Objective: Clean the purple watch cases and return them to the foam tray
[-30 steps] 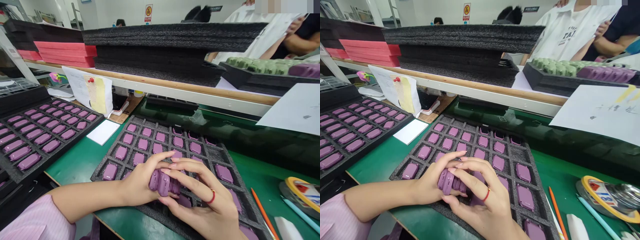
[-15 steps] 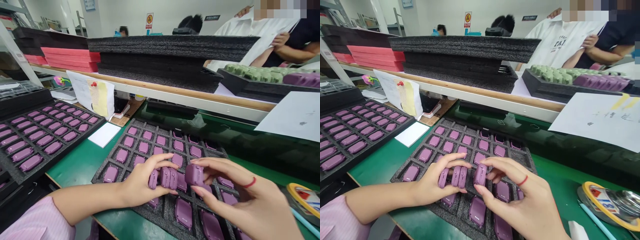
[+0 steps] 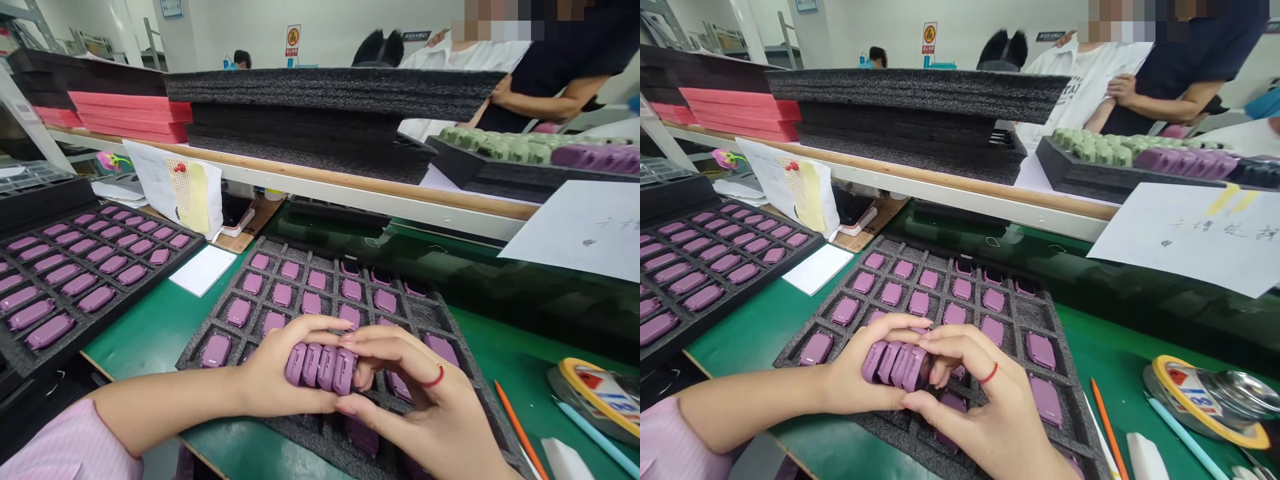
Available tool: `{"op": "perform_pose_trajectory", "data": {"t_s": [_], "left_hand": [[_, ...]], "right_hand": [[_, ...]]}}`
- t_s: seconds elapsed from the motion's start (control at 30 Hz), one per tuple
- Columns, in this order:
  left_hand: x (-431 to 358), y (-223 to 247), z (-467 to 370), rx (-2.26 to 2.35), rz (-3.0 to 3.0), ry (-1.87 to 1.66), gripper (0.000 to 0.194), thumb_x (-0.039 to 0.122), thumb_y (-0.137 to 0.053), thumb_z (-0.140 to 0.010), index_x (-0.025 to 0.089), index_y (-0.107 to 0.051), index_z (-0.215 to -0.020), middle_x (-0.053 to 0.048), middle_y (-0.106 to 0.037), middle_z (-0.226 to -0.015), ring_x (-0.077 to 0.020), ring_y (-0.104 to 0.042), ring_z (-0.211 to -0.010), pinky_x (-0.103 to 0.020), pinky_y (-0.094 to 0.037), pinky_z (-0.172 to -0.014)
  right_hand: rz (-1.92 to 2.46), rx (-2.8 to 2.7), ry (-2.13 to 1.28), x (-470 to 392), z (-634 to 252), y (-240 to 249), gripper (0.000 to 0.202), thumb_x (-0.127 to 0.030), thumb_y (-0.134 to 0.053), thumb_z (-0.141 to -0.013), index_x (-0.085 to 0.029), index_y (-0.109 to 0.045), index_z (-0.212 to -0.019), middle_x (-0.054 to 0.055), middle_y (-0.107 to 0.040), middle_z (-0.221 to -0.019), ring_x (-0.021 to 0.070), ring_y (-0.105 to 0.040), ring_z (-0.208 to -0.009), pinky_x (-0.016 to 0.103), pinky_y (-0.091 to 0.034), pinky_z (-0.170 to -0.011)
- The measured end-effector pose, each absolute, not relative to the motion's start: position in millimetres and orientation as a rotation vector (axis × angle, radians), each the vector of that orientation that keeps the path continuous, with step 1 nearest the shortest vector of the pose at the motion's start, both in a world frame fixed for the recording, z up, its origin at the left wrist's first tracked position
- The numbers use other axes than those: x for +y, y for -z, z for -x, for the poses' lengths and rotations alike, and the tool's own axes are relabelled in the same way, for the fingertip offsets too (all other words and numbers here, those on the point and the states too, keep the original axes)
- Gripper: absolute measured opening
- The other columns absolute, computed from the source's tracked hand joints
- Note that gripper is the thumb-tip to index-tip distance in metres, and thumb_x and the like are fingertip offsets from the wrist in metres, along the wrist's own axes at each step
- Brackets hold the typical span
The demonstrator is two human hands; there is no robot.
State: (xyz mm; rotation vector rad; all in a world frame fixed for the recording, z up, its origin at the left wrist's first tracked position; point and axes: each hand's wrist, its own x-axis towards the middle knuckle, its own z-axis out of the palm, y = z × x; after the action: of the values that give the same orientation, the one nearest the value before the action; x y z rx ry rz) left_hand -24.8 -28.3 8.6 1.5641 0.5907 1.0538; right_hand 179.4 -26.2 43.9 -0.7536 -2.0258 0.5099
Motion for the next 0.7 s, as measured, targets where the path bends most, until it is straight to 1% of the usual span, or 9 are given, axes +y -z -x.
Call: {"op": "perform_pose_trajectory", "data": {"t_s": [0.1,0.2,0.27,0.33,0.43,0.5,0.57,0.63,0.7], "left_hand": [[-29.6,-11.1,23.5,0.583,-1.527,-1.045,0.065,0.019,-0.083,-0.072,0.022,-0.05,-0.128,-0.013,-0.074,-0.117,-0.0281,-0.072,-0.108,-0.039,-0.055,-0.094],[-31.0,-14.4,22.3,0.611,-1.441,-1.025,0.058,0.022,-0.084,-0.072,0.022,-0.05,-0.119,-0.01,-0.074,-0.109,-0.0245,-0.074,-0.096,-0.036,-0.057,-0.085],[-31.4,-16.4,22.0,0.638,-1.369,-1.006,0.053,0.025,-0.086,-0.07,0.022,-0.053,-0.111,-0.008,-0.073,-0.104,-0.0238,-0.073,-0.094,-0.035,-0.056,-0.082],[-31.5,-17.7,22.3,0.662,-1.34,-1.007,0.05,0.027,-0.089,-0.067,0.02,-0.057,-0.105,-0.008,-0.072,-0.103,-0.0246,-0.072,-0.096,-0.036,-0.055,-0.085],[-32.0,-18.2,23.2,0.65,-1.336,-1.008,0.048,0.025,-0.09,-0.065,0.02,-0.061,-0.103,-0.007,-0.071,-0.104,-0.0237,-0.071,-0.095,-0.039,-0.054,-0.089],[-32.7,-17.7,23.3,0.624,-1.296,-0.98,0.048,0.023,-0.091,-0.064,0.02,-0.063,-0.104,-0.006,-0.071,-0.103,-0.022,-0.071,-0.089,-0.039,-0.056,-0.088],[-33.3,-16.8,22.8,0.567,-1.186,-0.929,0.048,0.021,-0.09,-0.065,0.021,-0.063,-0.105,-0.005,-0.072,-0.099,-0.0204,-0.072,-0.083,-0.039,-0.059,-0.081],[-33.1,-15.6,21.5,0.498,-1.045,-0.882,0.048,0.02,-0.088,-0.068,0.022,-0.063,-0.109,-0.003,-0.071,-0.096,-0.0191,-0.073,-0.079,-0.037,-0.062,-0.074],[-32.0,-14.7,20.1,0.445,-0.934,-0.849,0.051,0.02,-0.088,-0.069,0.023,-0.063,-0.114,-0.002,-0.072,-0.094,-0.0187,-0.074,-0.08,-0.034,-0.063,-0.072]], "right_hand": [[0.716,-1.992,-0.56,-26.9,-178.1,-43.8,0.035,-0.032,-0.084,-0.078,-0.026,-0.069,-0.109,0.004,-0.074,-0.091,0.0158,-0.073,-0.07,0.025,-0.063,-0.066],[0.655,-1.985,-0.593,-26.1,-178.9,-42.6,0.035,-0.025,-0.08,-0.082,-0.03,-0.072,-0.116,0.004,-0.073,-0.097,0.0157,-0.074,-0.074,0.026,-0.064,-0.07],[0.636,-1.964,-0.594,-24.9,-179.8,-41.3,0.032,-0.017,-0.076,-0.083,-0.033,-0.076,-0.111,0.006,-0.073,-0.104,0.0182,-0.075,-0.084,0.027,-0.064,-0.071],[0.644,-1.919,-0.611,-24.0,-179.8,-40.5,0.028,-0.013,-0.075,-0.083,-0.033,-0.079,-0.102,0.006,-0.073,-0.105,0.0202,-0.075,-0.089,0.027,-0.064,-0.066],[0.681,-1.841,-0.648,-24.1,-178.1,-40.7,0.018,-0.016,-0.076,-0.082,-0.032,-0.081,-0.088,0.006,-0.075,-0.097,0.0209,-0.074,-0.082,0.028,-0.065,-0.057],[0.693,-1.81,-0.687,-25.3,-177.1,-40.7,0.014,-0.018,-0.077,-0.081,-0.031,-0.081,-0.082,0.006,-0.075,-0.093,0.02,-0.074,-0.075,0.027,-0.065,-0.052],[0.684,-1.777,-0.776,-26.8,-177.4,-39.5,0.014,-0.017,-0.076,-0.081,-0.031,-0.081,-0.082,0.005,-0.074,-0.093,0.0157,-0.071,-0.061,0.023,-0.062,-0.045],[0.676,-1.75,-0.878,-28.1,-178.9,-37.1,0.017,-0.015,-0.075,-0.082,-0.03,-0.081,-0.085,0.005,-0.073,-0.097,0.0107,-0.067,-0.048,0.019,-0.058,-0.038],[0.671,-1.753,-0.91,-28.6,-180.7,-34.5,0.02,-0.012,-0.073,-0.083,-0.03,-0.081,-0.087,0.004,-0.073,-0.1,0.0086,-0.065,-0.044,0.018,-0.058,-0.038]]}}
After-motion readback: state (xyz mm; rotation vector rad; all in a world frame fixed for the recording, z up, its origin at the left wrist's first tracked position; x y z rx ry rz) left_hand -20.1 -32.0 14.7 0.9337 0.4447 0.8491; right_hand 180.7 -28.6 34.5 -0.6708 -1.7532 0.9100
